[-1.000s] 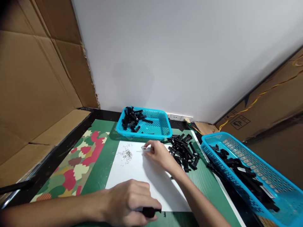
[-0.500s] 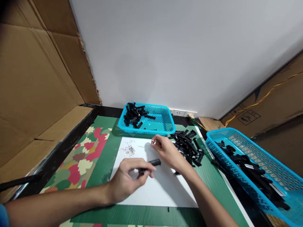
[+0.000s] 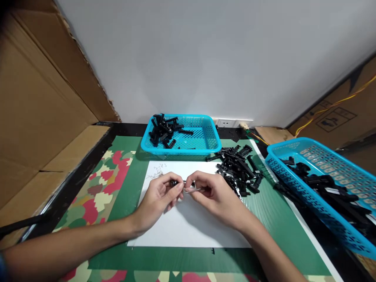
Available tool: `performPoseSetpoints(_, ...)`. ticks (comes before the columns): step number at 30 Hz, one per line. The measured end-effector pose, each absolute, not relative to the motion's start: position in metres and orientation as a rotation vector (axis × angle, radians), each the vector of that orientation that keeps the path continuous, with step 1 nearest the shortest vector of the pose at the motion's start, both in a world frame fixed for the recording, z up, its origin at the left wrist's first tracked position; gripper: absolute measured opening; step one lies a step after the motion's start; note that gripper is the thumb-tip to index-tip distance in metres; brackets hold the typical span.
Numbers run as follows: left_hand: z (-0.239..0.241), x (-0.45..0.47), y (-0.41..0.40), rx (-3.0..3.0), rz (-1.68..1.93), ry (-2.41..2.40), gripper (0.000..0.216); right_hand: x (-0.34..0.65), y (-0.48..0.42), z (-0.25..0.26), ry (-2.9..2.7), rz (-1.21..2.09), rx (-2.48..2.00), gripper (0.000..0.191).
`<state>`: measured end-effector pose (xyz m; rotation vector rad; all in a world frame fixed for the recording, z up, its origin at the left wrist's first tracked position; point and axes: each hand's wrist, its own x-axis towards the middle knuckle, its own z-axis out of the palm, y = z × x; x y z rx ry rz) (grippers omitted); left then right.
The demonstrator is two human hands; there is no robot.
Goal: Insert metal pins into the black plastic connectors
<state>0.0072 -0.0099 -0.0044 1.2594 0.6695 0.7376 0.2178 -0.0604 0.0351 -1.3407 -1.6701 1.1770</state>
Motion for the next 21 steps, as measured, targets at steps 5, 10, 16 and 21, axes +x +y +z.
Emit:
performPoseSetpoints(5,-0.003,0.004,-0.009,1.324,0.676,0.638,0.035,0.218,-0.064,0.035,-1.779,0.921,-1.384,0.017)
performPoseSetpoints(10,-0.001,0.004,-0.009,1.327,0.660,0.597,0.031,0.218,-0.065,0.032,-1.748,0.828,-1.404,0.020)
performPoseSetpoints(16,-0.004,0.004,-0.009,1.315,0.681,0.592,0.033,0.212,-0.064,0.031,-1.658,0.823,-1.415,0.021)
performPoseSetpoints(21,-0.008,0.007,-0.009,1.208,0.709,0.537,0.031,0.211,-0.064,0.025,-1.659,0.708,-1.420,0.019)
